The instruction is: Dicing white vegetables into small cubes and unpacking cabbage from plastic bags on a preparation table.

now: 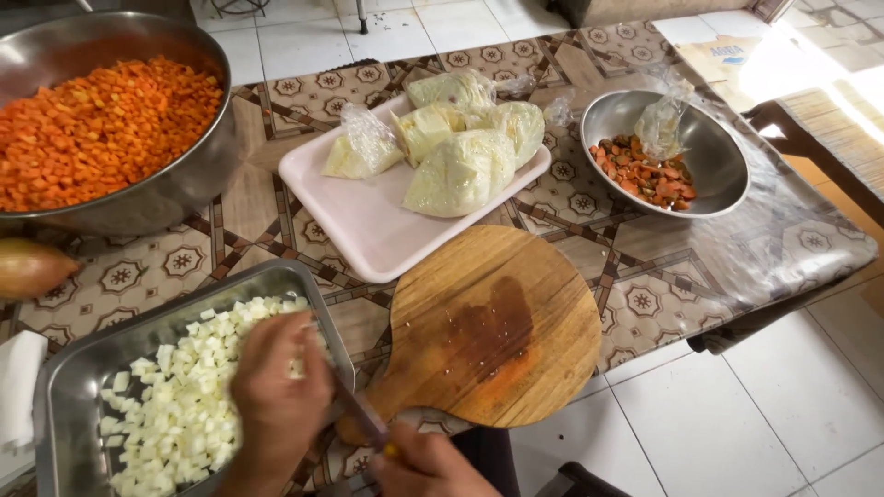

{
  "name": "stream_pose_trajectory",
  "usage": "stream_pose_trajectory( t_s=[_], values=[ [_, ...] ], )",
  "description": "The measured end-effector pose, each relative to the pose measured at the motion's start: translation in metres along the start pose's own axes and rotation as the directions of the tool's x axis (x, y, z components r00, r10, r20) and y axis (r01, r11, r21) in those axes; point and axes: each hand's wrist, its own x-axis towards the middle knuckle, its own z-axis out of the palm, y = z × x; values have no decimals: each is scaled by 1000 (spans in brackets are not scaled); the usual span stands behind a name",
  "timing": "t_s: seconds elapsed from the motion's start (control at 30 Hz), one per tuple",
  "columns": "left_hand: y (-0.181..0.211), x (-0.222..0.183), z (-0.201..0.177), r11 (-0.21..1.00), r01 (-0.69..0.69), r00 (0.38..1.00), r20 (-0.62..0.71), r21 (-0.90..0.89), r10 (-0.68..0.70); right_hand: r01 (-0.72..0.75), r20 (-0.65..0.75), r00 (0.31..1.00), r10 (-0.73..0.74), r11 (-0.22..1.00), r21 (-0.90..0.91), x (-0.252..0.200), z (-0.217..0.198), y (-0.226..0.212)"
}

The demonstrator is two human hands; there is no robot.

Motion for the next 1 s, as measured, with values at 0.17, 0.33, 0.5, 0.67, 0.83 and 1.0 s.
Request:
stream_pose_trajectory(
  t_s=[0.17, 0.33, 0.5, 0.67, 0.83, 1.0],
  values=[
    [-70, -7, -35, 824, 336, 841, 250, 456, -480, -414, -350, 673, -651, 59, -908, 33, -11, -16],
    [-30, 45, 19, 921, 344, 830, 401, 183, -389, -423, -385, 645, -660, 112, -899, 17, -74, -85],
    [7, 99, 126, 988, -103, 893, 426, -114, 142, -218, -38, 581, -813, -110, -970, 13, -146, -109],
    [9, 141, 230, 968, -239, 869, 461, 75, 179, -239, -571, 441, -692, 523, -818, 20, -121, -122],
    [-6, 158, 269, 959, -212, 819, 570, 189, 69, -421, -711, 398, -579, 573, -703, 28, -87, -123],
    [-16, 156, 314, 891, -329, 928, 284, 312, 243, -473, -679, 333, -654, 508, -720, 32, -111, -132]
  ],
)
